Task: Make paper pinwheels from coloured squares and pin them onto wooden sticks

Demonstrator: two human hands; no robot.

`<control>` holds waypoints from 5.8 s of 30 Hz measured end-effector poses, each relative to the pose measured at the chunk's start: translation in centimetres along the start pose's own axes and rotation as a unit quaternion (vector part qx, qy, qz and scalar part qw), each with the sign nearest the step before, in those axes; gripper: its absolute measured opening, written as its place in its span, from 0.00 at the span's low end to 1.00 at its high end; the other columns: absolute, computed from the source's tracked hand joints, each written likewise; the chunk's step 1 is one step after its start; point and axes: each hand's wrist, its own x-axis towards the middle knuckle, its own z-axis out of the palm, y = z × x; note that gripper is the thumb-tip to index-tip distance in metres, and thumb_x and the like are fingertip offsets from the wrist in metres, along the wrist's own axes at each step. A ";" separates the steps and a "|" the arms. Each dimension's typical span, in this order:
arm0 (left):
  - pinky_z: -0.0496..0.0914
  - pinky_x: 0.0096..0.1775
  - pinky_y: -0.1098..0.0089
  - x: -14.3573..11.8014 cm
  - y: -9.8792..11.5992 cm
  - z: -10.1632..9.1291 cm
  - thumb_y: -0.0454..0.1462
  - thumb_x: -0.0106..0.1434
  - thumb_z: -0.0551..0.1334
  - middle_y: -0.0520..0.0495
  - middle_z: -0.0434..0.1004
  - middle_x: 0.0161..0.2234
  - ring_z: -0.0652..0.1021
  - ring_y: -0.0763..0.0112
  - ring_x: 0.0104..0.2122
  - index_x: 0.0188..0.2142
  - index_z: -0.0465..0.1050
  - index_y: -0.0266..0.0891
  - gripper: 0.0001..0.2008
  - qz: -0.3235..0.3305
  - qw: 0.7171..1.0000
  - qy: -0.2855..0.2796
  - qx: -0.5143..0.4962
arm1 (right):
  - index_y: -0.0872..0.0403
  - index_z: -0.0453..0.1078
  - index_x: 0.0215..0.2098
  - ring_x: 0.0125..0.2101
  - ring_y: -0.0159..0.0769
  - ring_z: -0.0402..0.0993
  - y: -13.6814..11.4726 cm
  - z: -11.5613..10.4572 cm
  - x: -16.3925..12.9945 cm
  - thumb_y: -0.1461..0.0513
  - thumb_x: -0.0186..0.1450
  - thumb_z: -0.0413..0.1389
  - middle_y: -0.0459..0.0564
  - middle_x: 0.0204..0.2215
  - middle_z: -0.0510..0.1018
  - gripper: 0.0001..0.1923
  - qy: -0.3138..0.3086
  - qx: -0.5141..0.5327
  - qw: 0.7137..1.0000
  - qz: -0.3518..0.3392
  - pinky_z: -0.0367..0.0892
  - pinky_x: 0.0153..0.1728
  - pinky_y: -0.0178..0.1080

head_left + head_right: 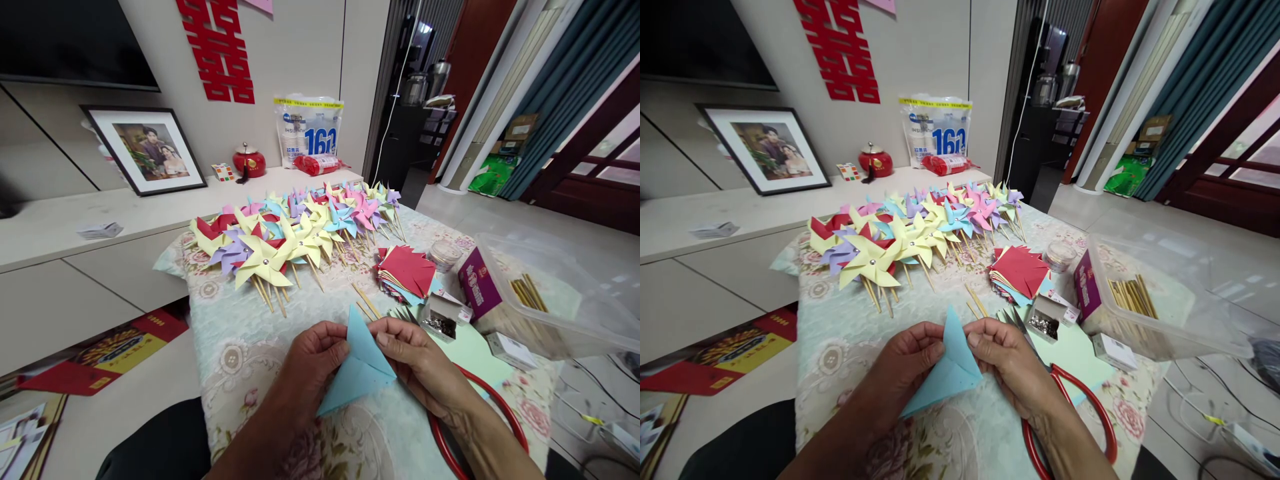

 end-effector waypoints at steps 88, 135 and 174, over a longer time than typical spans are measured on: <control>0.66 0.26 0.75 -0.1 0.3 0.3 0.41 0.48 0.74 0.50 0.81 0.27 0.73 0.77 0.22 0.34 0.77 0.37 0.15 0.124 0.982 0.132 0.048 | 0.53 0.74 0.52 0.34 0.33 0.78 0.2 0.1 -0.2 0.63 0.56 0.70 0.49 0.36 0.83 0.26 -0.075 -0.036 0.996 -0.008 0.68 0.39 0.36; 0.72 0.36 0.65 -0.9 -0.4 0.6 0.44 0.59 0.65 0.40 0.79 0.45 0.79 0.64 0.35 0.47 0.70 0.39 0.19 0.209 0.943 0.078 0.246 | 0.52 0.77 0.48 0.34 0.41 0.77 0.1 0.2 0.2 0.65 0.56 0.65 0.48 0.36 0.84 0.21 0.070 -0.140 0.984 -0.090 0.70 0.38 0.40; 0.67 0.29 0.73 -0.5 -1.0 1.1 0.40 0.50 0.74 0.50 0.80 0.24 0.74 0.73 0.23 0.30 0.77 0.37 0.12 0.132 0.988 0.072 0.031 | 0.53 0.77 0.41 0.32 0.36 0.73 0.5 1.1 0.2 0.56 0.51 0.72 0.46 0.31 0.79 0.21 0.036 -0.089 0.992 -0.078 0.67 0.37 0.38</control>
